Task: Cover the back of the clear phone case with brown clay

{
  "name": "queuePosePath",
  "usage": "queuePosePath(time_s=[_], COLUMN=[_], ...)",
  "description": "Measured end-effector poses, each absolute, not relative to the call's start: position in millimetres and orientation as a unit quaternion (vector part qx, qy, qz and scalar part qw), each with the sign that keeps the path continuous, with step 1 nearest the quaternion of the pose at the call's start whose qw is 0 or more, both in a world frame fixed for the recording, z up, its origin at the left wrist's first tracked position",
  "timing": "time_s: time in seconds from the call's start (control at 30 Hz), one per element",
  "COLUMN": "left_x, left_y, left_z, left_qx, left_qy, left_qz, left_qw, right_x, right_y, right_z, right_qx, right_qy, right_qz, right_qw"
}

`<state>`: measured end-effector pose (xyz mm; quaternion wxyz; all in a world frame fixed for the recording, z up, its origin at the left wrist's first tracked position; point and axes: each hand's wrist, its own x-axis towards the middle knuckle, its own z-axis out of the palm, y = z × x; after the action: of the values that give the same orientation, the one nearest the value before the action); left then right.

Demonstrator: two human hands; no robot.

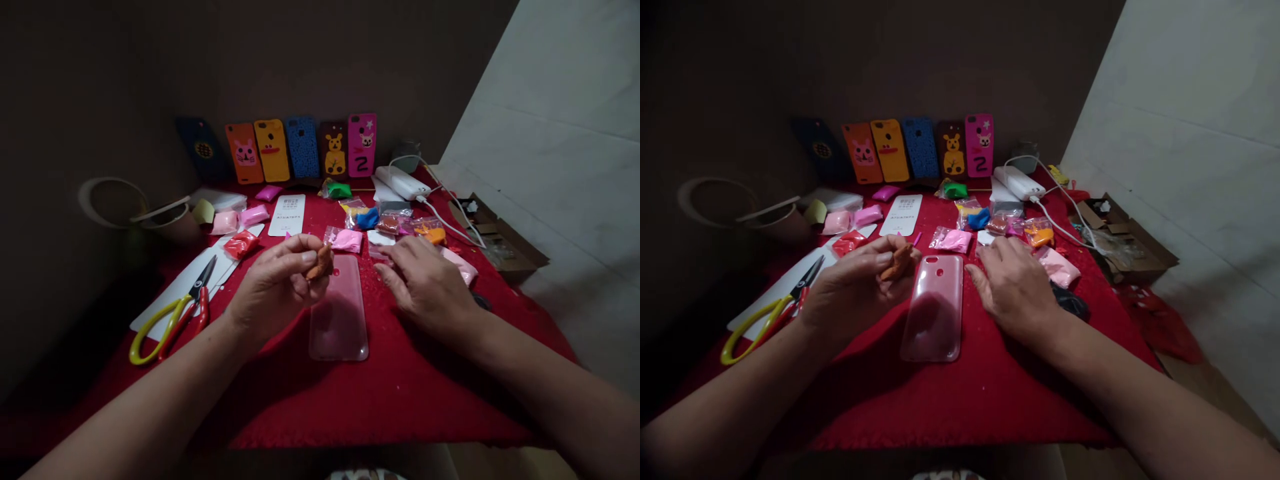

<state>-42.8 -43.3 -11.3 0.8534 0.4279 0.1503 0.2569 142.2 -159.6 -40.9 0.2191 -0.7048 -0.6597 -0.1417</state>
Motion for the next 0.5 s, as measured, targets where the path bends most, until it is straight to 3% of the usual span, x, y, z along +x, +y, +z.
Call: queuePosePath(time_s=[0.1,0.2,0.3,0.5], left_x=[-42,-40,-38,-41], left_y=[-49,-55,-61,-69], left_z=[-18,-27,-34,-33], left_qx=[0.440,0.485,0.529,0.574], left_qy=[0.129,0.102,0.119,0.152], left_qz=[0.220,0.179,0.193,0.203], left_qw=[0.861,0.850,0.818,0.778], right_x=[130,120,113,112], right_y=[-166,-170,-170,-166], right_z=[-33,-29,-31,-39], right_qx=[-0.621,-0.559,-0.479,-0.513], right_qy=[-0.655,-0.573,-0.513,-0.462], right_qz=[0.016,0.291,0.462,0.467], right_qw=[0.431,0.524,0.542,0.553])
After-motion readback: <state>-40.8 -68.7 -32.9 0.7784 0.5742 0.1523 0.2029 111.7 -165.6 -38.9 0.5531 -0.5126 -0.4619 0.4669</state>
